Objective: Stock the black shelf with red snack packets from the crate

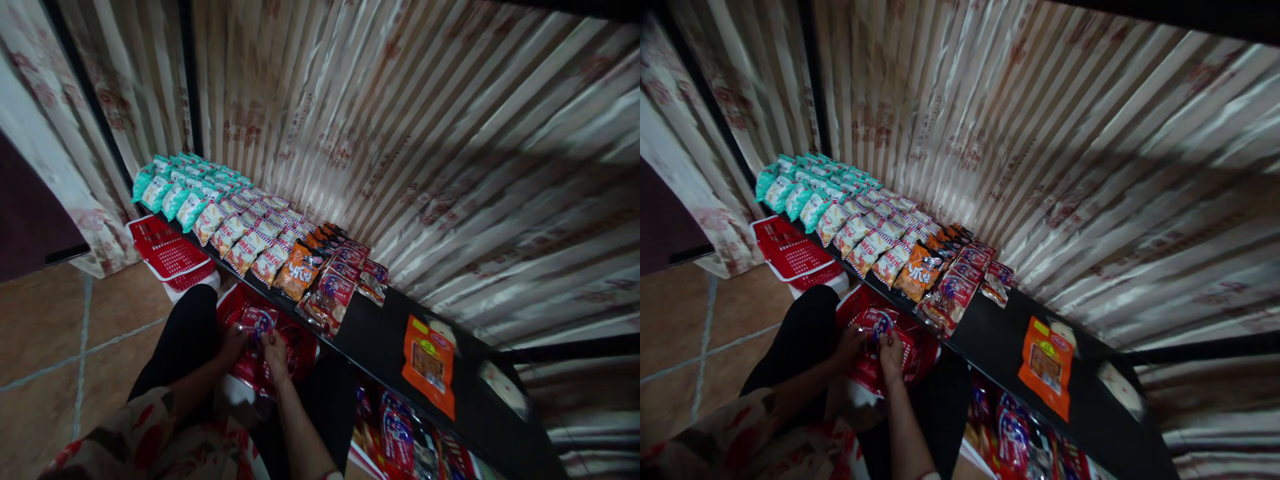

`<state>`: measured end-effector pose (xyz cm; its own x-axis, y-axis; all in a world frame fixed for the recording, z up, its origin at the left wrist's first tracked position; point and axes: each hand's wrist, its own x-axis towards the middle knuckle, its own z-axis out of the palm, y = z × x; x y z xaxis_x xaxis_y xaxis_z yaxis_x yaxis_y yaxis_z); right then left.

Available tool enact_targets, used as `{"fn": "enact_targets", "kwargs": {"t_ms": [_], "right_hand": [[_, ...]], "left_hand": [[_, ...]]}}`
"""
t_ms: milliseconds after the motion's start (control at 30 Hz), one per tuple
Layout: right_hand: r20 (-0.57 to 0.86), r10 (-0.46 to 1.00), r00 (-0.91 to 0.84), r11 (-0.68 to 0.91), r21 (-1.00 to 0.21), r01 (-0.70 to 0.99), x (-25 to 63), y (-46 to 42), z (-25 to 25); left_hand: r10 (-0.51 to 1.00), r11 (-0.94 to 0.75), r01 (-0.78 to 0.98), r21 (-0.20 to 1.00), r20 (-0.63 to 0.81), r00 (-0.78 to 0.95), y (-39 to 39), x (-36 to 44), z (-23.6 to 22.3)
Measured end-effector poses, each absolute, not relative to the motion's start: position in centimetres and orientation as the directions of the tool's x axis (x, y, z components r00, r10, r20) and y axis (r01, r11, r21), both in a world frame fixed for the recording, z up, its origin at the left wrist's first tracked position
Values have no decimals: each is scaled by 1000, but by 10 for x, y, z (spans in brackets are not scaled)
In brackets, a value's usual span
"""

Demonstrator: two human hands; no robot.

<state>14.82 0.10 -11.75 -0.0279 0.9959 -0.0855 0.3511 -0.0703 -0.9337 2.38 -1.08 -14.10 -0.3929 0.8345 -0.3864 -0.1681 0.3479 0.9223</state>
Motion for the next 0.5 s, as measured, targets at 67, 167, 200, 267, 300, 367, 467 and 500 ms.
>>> {"fn": "enact_targets", "kwargs": {"t_ms": [67, 167, 200, 267, 300, 367, 467, 500], "right_hand": [[-84, 996, -15, -73, -935, 347, 148, 0, -110], [-73, 997, -37, -55, -931, 360, 147, 0, -95], [-65, 997, -52, -41, -927, 372, 146, 0, -90], [-36, 997, -69, -5, -912, 410, 146, 0, -80], [-17, 997, -73, 16, -903, 429, 145, 0, -75], [25, 996, -83, 60, -886, 459, 145, -1, -66], [81, 992, -95, 116, -872, 476, 144, -2, -53], [94, 991, -94, 128, -866, 483, 144, -3, -49]], "left_hand": [[853, 314, -153, 937, -349, -387, -14, 22, -138], [881, 261, -141, 955, -295, -370, -18, 18, -134], [888, 244, -142, 959, -280, -364, -20, 17, -132], [897, 213, -154, 965, -255, -361, -22, 15, -127], [899, 199, -166, 966, -248, -361, -23, 15, -124], [904, 180, -196, 964, -241, -352, -27, 14, -115], [914, 166, -237, 957, -240, -328, -34, 16, -95], [916, 162, -250, 955, -240, -322, -36, 16, -88]]}}
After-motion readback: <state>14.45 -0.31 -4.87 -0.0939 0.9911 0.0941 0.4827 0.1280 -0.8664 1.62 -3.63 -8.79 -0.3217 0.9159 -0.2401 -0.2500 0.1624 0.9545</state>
